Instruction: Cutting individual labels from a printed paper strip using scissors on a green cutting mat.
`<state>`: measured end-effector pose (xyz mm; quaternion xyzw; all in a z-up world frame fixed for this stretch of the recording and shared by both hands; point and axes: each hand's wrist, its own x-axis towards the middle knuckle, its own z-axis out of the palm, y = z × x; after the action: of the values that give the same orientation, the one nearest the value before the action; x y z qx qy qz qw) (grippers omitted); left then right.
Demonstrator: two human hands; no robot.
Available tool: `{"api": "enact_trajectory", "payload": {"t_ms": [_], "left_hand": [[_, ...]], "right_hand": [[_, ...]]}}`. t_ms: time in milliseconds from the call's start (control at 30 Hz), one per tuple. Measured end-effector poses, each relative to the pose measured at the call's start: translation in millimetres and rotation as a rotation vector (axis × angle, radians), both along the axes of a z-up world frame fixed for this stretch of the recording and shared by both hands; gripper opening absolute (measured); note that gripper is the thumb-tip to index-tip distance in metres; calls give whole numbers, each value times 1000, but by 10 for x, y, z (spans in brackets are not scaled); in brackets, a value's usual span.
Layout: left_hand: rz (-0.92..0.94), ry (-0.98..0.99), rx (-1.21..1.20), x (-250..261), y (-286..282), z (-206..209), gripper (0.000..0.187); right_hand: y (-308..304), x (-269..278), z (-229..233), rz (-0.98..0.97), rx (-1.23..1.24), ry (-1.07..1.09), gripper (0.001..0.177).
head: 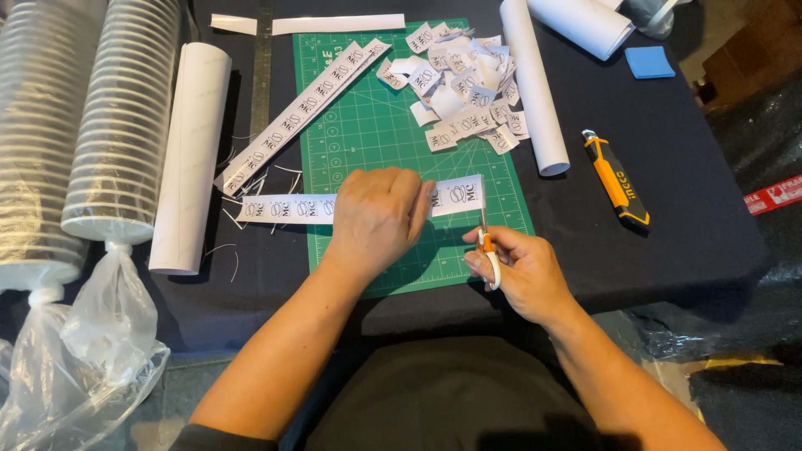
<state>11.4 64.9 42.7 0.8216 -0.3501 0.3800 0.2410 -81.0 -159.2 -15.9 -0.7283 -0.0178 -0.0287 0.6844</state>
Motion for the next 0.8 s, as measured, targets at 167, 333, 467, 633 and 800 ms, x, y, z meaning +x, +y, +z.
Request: {"api": "enact_trajectory", "payload": {"t_ms": [167, 333, 467, 633, 800], "left_hand": [[3, 7, 16, 0, -1, 3, 34], [6, 19, 15, -7, 0, -3, 34], [14, 21, 18, -7, -7, -16, 33], [15, 37, 5, -19, -6, -2, 34], [14, 37, 13, -27, 6, 8, 33]], "right_hand": [[9, -8, -15, -16, -8, 4, 31], [36, -17, 33, -36, -25, 6, 29], [35, -20, 52, -40, -60, 2, 28], [37, -23, 18, -53, -75, -3, 28], [52, -31, 44, -56, -108, -5, 26]]}}
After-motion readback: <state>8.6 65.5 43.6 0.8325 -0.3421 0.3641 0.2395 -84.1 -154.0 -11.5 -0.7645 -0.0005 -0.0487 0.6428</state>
